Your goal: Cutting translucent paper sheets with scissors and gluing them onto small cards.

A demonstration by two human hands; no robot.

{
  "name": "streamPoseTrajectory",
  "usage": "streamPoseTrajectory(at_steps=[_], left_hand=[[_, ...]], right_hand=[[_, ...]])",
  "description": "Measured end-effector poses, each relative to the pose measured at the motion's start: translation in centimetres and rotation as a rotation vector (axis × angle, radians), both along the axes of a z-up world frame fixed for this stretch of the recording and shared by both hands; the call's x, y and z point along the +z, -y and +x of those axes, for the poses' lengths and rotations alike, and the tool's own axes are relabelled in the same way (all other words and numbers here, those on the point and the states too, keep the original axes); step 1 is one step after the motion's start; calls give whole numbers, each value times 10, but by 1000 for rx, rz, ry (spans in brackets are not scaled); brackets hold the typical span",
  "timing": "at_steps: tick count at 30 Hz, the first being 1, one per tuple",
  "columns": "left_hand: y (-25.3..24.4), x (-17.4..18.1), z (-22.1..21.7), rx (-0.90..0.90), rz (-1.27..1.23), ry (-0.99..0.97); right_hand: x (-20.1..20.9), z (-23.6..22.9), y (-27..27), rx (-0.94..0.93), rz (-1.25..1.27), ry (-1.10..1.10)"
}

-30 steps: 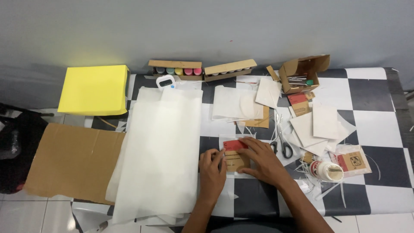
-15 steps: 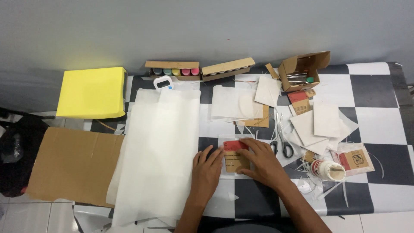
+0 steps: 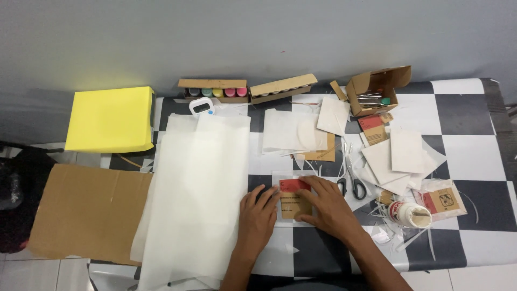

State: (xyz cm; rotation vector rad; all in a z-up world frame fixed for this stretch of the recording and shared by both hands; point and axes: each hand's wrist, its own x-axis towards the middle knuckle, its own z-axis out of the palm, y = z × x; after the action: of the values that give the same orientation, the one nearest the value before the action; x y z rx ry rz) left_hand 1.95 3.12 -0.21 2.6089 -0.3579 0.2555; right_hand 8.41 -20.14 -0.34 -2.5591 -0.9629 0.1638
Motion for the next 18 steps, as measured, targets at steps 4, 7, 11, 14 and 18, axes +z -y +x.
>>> streamPoseTrajectory(at_steps=[4,7,11,14,18], left_hand=[[1,4,1,-2,-15,-25],[1,6,1,2,-26,-25],[1,-1,0,2,1,-52],[0,3,0,1,-10,-41],[0,-2,-1,-15,-27,-34]], right_hand=[[-2,-1,0,5,24,39],[-3,-2,-1,-8,0,28],[-2,-3,-1,-12,30,12],[-2,-3,-1,-12,39,24],[-6,-3,0,-4,42,59]])
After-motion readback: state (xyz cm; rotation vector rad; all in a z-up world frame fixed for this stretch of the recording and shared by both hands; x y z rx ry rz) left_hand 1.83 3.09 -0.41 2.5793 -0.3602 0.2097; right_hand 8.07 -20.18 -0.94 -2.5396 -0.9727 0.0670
